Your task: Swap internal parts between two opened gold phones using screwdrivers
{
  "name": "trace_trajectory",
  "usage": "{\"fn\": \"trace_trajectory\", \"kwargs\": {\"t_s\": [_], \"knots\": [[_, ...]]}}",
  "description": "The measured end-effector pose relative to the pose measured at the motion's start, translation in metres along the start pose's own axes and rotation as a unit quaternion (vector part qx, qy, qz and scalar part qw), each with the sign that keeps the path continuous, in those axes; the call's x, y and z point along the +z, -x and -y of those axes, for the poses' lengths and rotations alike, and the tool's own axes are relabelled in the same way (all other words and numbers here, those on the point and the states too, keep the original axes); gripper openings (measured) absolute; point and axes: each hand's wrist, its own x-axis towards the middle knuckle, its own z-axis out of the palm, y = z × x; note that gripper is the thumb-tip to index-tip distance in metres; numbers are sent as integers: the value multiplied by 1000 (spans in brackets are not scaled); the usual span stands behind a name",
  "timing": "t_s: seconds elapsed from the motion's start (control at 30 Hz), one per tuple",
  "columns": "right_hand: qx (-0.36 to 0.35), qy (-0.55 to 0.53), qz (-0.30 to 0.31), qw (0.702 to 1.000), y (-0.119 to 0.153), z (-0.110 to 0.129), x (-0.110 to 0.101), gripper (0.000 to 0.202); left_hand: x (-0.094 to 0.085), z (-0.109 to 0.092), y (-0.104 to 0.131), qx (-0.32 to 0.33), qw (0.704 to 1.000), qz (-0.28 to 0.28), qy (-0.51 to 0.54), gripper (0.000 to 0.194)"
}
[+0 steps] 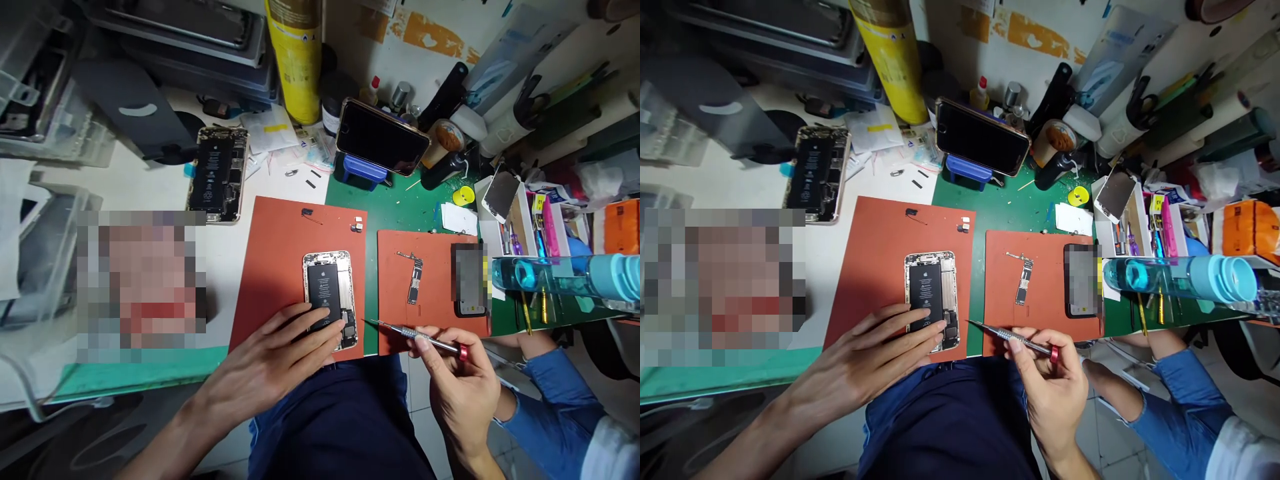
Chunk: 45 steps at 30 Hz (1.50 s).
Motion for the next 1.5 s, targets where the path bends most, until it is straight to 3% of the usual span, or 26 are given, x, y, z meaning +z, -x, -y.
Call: {"fn": "trace_trajectory", "kwargs": {"t_s": [0.37,0.8,0.97,1.07,1.13,1.23,1.3,1.5], "knots": [[-4,6,39,999,-11,-11,-23,18,-9,-1,-8,5,1000,2,-19,35],[-40,82,-73,993,-21,-26,-40,27,-7,-3,-7,0,1000,14,-22,39],[-160,182,-183,953,-34,-36,-33,24,-6,-3,-8,-1,999,9,-32,37],[-259,273,-182,908,-45,-47,-29,15,-6,-4,-7,-3,999,4,-39,37],[-326,340,-181,863,-51,-55,-27,10,-5,-4,-7,-2,999,0,-42,36],[-377,412,-176,810,-58,-65,-26,4,-5,-6,-8,1,999,-7,-52,37],[-368,432,-164,807,-59,-70,-26,3,-5,-6,-8,0,998,-7,-57,39],[-302,411,-139,849,-58,-73,-25,13,-3,-6,-6,0,997,-6,-72,39]]}}
